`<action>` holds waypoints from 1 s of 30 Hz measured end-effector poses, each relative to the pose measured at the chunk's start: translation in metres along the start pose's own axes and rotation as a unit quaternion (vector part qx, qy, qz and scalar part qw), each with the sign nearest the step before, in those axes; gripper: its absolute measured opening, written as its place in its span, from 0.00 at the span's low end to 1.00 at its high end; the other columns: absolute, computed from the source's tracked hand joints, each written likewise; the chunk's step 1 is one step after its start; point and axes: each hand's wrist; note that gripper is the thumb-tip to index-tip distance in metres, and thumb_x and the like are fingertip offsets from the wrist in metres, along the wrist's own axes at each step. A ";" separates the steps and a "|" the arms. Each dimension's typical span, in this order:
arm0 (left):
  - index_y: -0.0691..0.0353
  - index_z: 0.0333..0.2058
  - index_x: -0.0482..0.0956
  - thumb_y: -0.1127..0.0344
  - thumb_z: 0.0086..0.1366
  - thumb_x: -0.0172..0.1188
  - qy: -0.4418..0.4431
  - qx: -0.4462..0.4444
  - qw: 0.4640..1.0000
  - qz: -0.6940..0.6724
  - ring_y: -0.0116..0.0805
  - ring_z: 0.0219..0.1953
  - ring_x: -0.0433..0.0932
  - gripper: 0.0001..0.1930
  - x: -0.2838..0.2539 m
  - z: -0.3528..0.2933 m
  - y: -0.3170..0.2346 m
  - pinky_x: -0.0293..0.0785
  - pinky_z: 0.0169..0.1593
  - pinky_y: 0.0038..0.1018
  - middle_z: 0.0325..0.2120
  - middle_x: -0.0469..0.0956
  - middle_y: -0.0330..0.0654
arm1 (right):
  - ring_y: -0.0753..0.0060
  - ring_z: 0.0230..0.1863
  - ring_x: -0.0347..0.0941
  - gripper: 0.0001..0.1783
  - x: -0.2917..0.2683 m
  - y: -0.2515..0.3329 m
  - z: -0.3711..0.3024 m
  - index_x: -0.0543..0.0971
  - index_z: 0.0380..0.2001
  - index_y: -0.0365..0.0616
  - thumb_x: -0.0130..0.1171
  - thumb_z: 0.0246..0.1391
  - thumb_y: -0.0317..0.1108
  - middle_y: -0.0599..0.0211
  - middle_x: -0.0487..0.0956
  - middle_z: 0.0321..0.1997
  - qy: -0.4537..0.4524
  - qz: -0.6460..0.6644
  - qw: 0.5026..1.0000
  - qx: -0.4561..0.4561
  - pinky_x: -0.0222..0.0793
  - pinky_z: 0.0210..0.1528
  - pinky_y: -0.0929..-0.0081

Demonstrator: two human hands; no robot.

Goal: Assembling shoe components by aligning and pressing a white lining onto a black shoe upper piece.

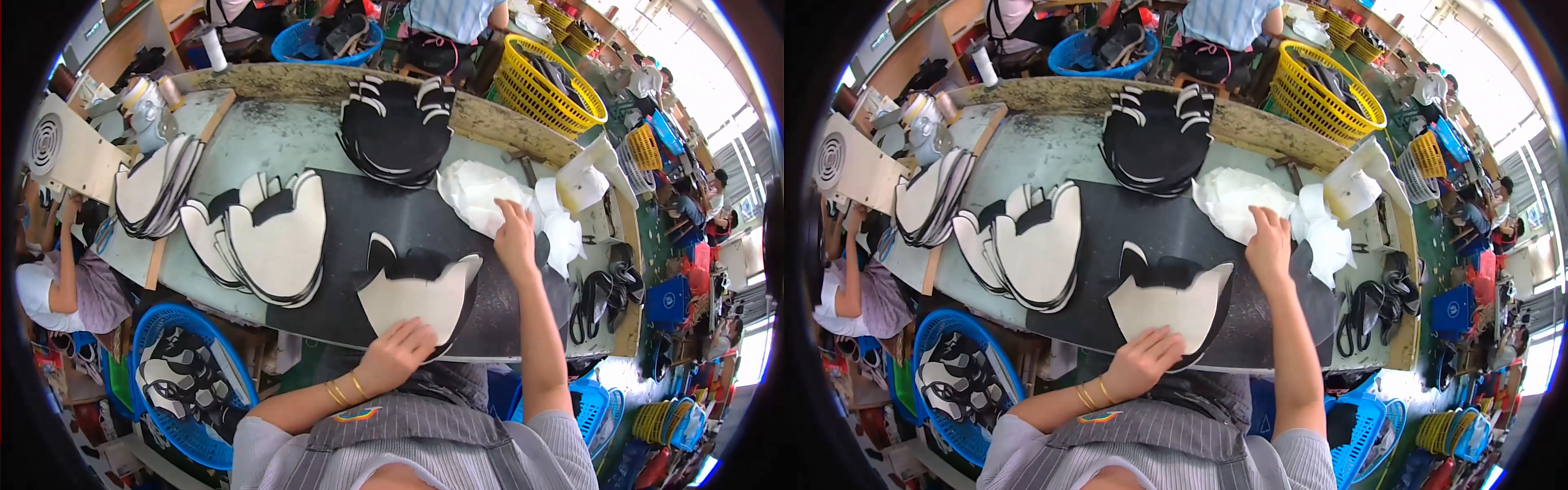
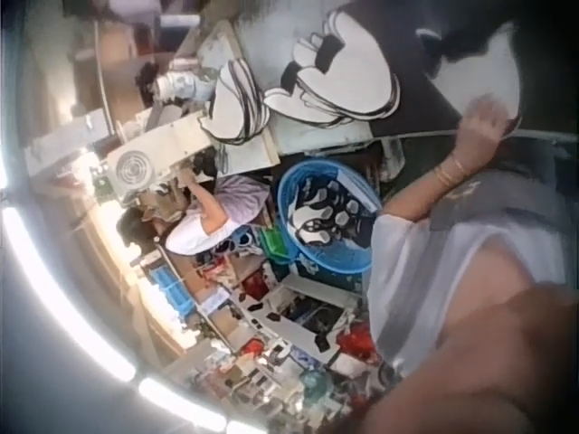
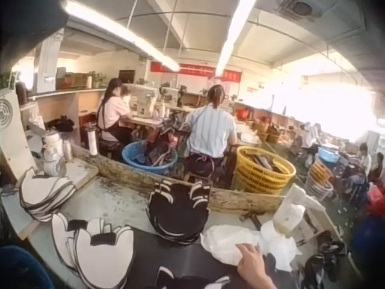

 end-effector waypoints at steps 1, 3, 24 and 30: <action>0.65 0.38 0.77 0.57 0.55 0.60 0.014 -0.012 1.000 -0.017 0.44 0.44 0.77 0.17 0.002 -0.005 -0.004 0.73 0.49 0.35 0.41 0.77 0.46 | 0.49 0.48 0.66 0.23 -0.006 -0.004 0.002 0.76 0.43 0.44 0.50 0.41 0.17 0.59 0.73 0.50 0.015 0.000 1.000 0.001 0.63 0.53 0.61; 0.65 0.34 0.77 0.54 0.56 0.61 0.022 -0.063 0.994 -0.088 0.44 0.43 0.78 0.18 -0.011 0.007 -0.006 0.73 0.48 0.35 0.37 0.78 0.47 | 0.49 0.50 0.66 0.20 0.000 -0.022 0.006 0.77 0.43 0.45 0.53 0.43 0.20 0.60 0.74 0.50 0.022 0.020 0.996 -0.089 0.62 0.54 0.62; 0.65 0.33 0.78 0.71 0.59 0.63 -0.040 -0.429 0.678 -0.596 0.19 0.30 0.74 0.06 -0.035 0.076 -0.011 0.71 0.36 0.16 0.28 0.78 0.35 | 0.75 0.30 0.71 0.11 -0.052 0.083 -0.063 0.75 0.32 0.41 0.45 0.60 0.35 0.69 0.76 0.27 0.099 0.667 0.627 0.390 0.66 0.39 0.78; 0.64 0.34 0.79 0.68 0.61 0.60 -0.147 -0.441 0.759 -0.455 0.22 0.28 0.76 0.06 -0.041 0.049 0.005 0.71 0.32 0.20 0.25 0.79 0.36 | 0.83 0.30 0.69 0.12 -0.055 0.086 -0.108 0.74 0.34 0.36 0.49 0.62 0.35 0.71 0.73 0.27 0.044 0.466 0.844 0.263 0.66 0.33 0.82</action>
Point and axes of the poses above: each hand's wrist, its own z-axis towards the middle knuckle, its own x-axis out of the palm, y = z × x
